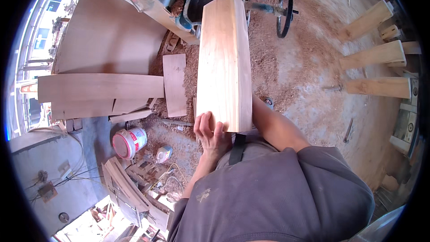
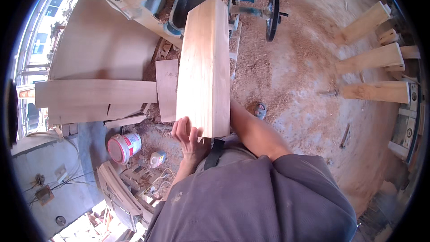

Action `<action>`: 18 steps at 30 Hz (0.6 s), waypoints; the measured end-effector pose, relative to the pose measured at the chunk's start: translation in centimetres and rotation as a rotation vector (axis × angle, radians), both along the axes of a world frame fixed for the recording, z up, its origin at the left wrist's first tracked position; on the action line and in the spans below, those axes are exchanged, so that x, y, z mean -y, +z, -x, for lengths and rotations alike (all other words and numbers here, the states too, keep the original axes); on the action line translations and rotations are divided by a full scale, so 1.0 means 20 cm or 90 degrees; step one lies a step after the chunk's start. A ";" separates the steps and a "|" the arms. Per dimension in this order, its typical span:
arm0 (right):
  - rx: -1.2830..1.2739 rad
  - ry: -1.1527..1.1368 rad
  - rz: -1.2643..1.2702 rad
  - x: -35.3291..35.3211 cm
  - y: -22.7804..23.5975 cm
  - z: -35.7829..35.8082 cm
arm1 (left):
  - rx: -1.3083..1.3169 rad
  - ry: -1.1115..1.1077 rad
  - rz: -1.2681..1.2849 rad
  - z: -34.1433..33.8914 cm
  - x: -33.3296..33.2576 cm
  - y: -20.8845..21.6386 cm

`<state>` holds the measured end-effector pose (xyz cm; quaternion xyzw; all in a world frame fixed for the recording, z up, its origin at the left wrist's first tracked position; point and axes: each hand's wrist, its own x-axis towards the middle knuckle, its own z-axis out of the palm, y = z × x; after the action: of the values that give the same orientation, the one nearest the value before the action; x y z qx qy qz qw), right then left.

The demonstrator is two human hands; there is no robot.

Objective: The person operates a drill press to bore elongated slots into a rectangular wooden plank. They secure the plank, lower the drill bit using a handwheel, and then remove the plank to inspect the cut before repeating the process.

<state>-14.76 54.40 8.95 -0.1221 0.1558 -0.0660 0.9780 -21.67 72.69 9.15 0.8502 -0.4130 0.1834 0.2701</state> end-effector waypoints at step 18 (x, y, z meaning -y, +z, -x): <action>-0.442 -0.101 1.185 0.01 -0.25 0.19 | -1.129 0.076 0.624 -0.70 0.34 -0.40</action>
<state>-18.65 54.17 3.87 -0.8421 0.3274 -0.1878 0.3853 -7.75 65.86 1.21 0.4948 0.1000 -0.3511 0.7886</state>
